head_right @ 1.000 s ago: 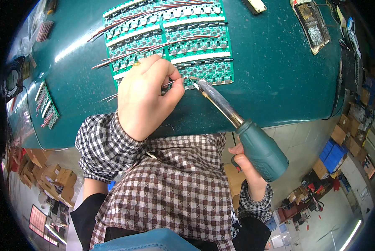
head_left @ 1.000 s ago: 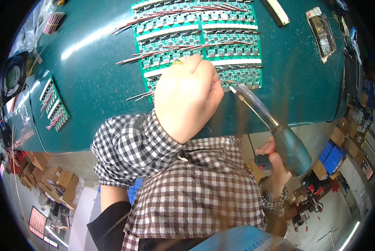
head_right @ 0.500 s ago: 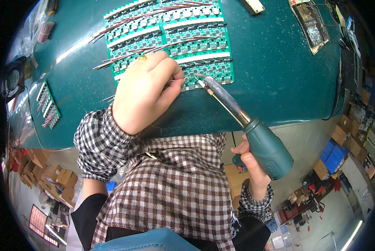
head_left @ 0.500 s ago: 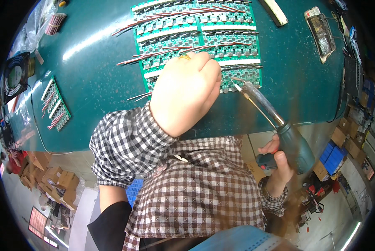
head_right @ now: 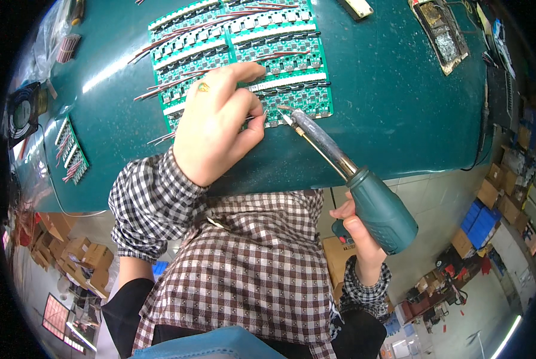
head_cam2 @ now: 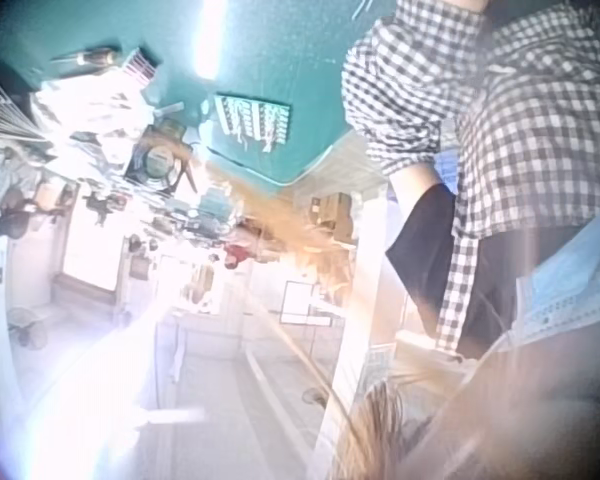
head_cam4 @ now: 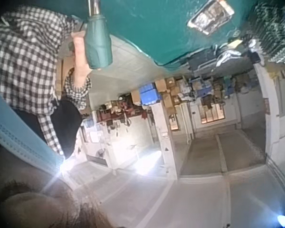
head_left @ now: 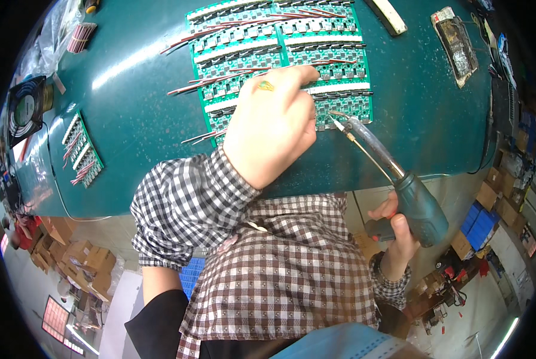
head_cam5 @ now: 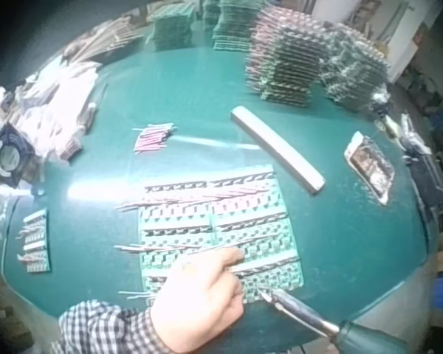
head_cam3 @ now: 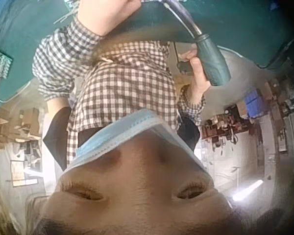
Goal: The person uses a soldering iron to attach wires to multiple green circuit boards arranged on a workbench. They systematically solder connection points, occasionally lifting the boards to inspect the joints before placing them back down to continue the process.
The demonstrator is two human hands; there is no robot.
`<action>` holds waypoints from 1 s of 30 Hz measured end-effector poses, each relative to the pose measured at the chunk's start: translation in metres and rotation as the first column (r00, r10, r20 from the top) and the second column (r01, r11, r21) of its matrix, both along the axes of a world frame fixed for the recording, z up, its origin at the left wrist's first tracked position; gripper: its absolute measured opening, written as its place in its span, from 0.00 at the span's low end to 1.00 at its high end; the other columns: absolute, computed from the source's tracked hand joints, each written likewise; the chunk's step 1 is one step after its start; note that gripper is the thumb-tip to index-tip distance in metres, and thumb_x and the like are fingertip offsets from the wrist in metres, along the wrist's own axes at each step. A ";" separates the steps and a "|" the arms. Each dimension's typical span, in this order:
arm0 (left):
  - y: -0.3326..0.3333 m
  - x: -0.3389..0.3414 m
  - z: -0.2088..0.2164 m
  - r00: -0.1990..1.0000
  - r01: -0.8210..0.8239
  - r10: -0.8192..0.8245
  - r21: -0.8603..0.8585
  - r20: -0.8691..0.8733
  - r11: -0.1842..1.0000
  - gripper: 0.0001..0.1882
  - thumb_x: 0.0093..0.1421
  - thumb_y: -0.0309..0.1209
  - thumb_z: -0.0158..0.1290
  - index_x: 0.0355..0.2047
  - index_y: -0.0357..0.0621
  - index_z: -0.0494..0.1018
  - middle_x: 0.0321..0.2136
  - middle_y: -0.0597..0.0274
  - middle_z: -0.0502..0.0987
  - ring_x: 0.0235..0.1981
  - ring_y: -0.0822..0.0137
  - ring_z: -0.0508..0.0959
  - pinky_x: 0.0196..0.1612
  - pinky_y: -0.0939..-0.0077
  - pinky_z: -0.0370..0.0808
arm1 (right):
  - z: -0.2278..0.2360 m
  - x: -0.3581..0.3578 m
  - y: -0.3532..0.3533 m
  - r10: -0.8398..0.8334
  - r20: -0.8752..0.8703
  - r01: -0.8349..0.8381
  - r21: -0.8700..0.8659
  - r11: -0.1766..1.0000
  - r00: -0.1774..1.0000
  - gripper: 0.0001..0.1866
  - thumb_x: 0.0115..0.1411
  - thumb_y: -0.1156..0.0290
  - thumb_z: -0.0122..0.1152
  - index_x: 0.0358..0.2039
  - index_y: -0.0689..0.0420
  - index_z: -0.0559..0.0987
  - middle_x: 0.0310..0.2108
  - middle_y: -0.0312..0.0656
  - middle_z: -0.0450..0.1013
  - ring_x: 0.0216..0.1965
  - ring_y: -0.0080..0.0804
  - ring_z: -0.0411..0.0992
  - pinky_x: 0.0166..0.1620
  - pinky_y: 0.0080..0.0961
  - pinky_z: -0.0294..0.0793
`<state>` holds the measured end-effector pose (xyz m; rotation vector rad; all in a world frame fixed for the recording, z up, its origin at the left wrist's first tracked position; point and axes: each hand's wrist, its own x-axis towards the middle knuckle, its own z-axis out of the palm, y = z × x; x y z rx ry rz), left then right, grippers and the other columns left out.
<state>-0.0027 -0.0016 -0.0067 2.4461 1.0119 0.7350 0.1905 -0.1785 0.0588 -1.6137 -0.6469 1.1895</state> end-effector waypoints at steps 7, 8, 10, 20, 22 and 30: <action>-0.001 -0.001 -0.005 0.993 -0.024 0.041 -0.148 0.113 0.989 0.09 0.39 0.22 0.56 0.21 0.41 0.67 0.41 0.61 0.71 0.41 0.62 0.72 0.41 0.66 0.67 | -0.001 -0.001 -0.002 0.005 0.024 -0.005 -0.003 1.000 1.000 0.21 0.54 0.68 0.62 0.43 0.72 0.72 0.26 0.43 0.71 0.30 0.35 0.73 0.44 0.37 0.74; -0.001 -0.001 -0.006 0.992 -0.033 0.051 -0.148 0.120 0.988 0.09 0.40 0.22 0.56 0.21 0.41 0.66 0.41 0.61 0.71 0.41 0.62 0.72 0.41 0.66 0.67 | 0.001 -0.002 0.000 0.004 0.011 -0.004 -0.009 1.000 1.000 0.21 0.54 0.68 0.62 0.42 0.71 0.72 0.26 0.43 0.71 0.31 0.35 0.73 0.45 0.38 0.73; 0.000 0.000 -0.006 0.991 -0.027 0.047 -0.164 0.122 0.986 0.09 0.40 0.22 0.56 0.21 0.41 0.66 0.41 0.60 0.71 0.42 0.62 0.72 0.42 0.66 0.67 | 0.002 -0.001 0.001 0.013 0.005 -0.013 -0.005 1.000 1.000 0.21 0.54 0.68 0.62 0.42 0.71 0.72 0.26 0.43 0.71 0.31 0.35 0.73 0.45 0.38 0.73; -0.003 0.001 -0.008 0.985 -0.051 0.080 -0.190 0.153 0.981 0.09 0.40 0.22 0.56 0.22 0.41 0.66 0.42 0.59 0.71 0.43 0.60 0.71 0.44 0.65 0.66 | -0.003 0.001 -0.004 0.162 0.120 -0.163 -0.003 0.987 0.979 0.27 0.55 0.64 0.60 0.45 0.75 0.68 0.27 0.45 0.70 0.29 0.35 0.71 0.35 0.35 0.77; -0.003 0.001 -0.007 0.985 -0.052 0.081 -0.187 0.149 0.981 0.09 0.40 0.22 0.56 0.22 0.41 0.66 0.41 0.59 0.71 0.43 0.60 0.72 0.44 0.65 0.66 | -0.004 0.001 -0.004 0.158 0.104 -0.160 0.006 0.987 0.982 0.27 0.56 0.65 0.60 0.47 0.75 0.67 0.27 0.45 0.70 0.30 0.36 0.71 0.35 0.35 0.77; -0.004 0.001 -0.005 0.988 -0.061 0.082 -0.161 0.128 0.985 0.09 0.41 0.20 0.57 0.23 0.38 0.68 0.44 0.52 0.71 0.45 0.57 0.74 0.46 0.66 0.70 | -0.006 0.001 -0.004 0.173 0.106 -0.175 0.009 0.985 0.979 0.26 0.56 0.68 0.59 0.48 0.76 0.65 0.26 0.45 0.69 0.30 0.36 0.71 0.36 0.35 0.77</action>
